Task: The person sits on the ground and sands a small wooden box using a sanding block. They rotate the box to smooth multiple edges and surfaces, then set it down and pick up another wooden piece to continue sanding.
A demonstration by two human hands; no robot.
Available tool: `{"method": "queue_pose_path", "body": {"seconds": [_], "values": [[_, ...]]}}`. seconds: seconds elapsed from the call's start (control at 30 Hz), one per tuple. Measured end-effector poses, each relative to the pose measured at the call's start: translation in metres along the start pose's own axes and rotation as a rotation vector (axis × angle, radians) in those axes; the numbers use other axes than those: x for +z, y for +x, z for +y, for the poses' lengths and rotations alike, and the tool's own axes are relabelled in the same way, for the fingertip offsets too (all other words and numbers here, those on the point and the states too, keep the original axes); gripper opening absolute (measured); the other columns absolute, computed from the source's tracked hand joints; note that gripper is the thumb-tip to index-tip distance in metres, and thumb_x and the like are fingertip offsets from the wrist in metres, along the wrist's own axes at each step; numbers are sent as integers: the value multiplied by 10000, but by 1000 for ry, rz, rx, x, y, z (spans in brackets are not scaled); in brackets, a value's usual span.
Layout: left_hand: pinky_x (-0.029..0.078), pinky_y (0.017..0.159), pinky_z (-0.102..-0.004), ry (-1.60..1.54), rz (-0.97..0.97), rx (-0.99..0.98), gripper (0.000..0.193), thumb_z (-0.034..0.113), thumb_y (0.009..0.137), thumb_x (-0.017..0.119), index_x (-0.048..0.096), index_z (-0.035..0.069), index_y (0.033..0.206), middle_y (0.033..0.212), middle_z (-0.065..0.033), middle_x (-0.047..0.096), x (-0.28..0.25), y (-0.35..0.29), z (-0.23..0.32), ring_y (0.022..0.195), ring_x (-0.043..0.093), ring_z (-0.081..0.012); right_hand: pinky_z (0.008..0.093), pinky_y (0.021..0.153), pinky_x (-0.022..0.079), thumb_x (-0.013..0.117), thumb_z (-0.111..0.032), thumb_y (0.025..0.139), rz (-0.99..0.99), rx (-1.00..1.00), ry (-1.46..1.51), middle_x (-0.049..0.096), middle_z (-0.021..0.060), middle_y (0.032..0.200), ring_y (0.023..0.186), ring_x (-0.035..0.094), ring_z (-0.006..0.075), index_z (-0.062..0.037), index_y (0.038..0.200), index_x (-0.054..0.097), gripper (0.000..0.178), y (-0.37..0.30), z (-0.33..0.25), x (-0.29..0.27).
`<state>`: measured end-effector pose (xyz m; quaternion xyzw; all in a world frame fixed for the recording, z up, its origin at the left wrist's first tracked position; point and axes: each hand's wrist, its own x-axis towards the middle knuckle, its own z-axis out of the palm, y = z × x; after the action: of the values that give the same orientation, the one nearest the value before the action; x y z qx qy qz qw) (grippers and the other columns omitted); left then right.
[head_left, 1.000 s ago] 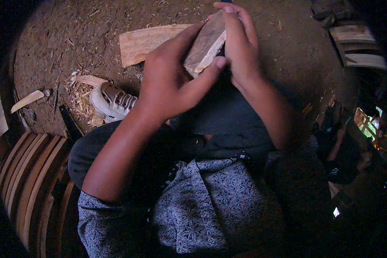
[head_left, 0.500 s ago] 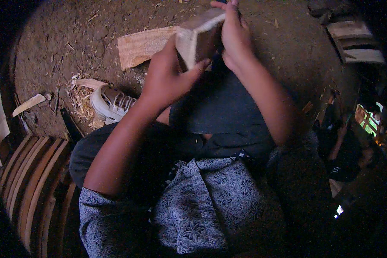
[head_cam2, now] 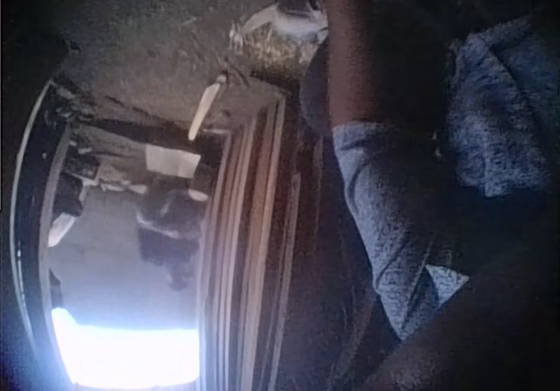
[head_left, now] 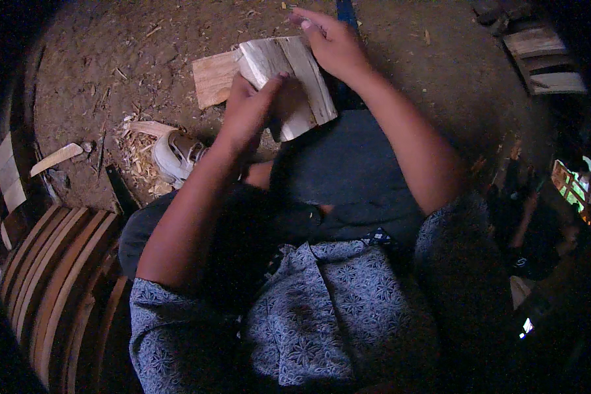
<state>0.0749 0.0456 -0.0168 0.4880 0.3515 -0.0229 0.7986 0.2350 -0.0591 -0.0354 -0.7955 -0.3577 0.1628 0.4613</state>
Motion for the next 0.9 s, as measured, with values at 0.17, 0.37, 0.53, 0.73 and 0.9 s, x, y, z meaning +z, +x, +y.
{"method": "queue_pose_path", "body": {"seconds": [0.17,0.37,0.53,0.73,0.9], "values": [[470,848,-331,209,65,112,530,227,824,674,402,-11,1213,1117,-150,570,4,-6,-4,1003,577,-225,318,1011,359,384,-269,979,-108,138,-40,562,123,1246,1193,501,218,-37,1219,548,373,-9,-6,24],[467,850,-328,203,59,229,547,224,811,680,421,-25,1224,1105,-155,585,6,-4,-19,1003,583,-212,334,956,415,451,-247,963,-108,-110,46,625,115,1134,1098,563,218,-34,1184,577,333,-14,-37,35],[483,822,-327,255,37,70,617,301,769,734,453,-17,1217,1044,-139,612,9,-12,8,947,609,-216,304,926,441,483,-249,952,-233,261,141,635,75,1118,1051,581,168,-56,1193,583,324,-10,-49,13],[501,793,-344,132,-161,-67,708,355,707,778,454,3,1230,1034,-116,612,0,-3,19,922,611,-211,294,966,407,458,-268,963,-253,110,213,613,71,1162,1089,558,162,-33,1220,558,362,4,-2,8],[500,791,-348,195,-248,-63,671,289,733,740,422,36,1267,1079,-113,587,-7,2,12,950,595,-207,300,1010,362,429,-263,961,-328,135,122,578,92,1224,1131,533,180,-45,1281,505,394,-7,-4,8]]}}
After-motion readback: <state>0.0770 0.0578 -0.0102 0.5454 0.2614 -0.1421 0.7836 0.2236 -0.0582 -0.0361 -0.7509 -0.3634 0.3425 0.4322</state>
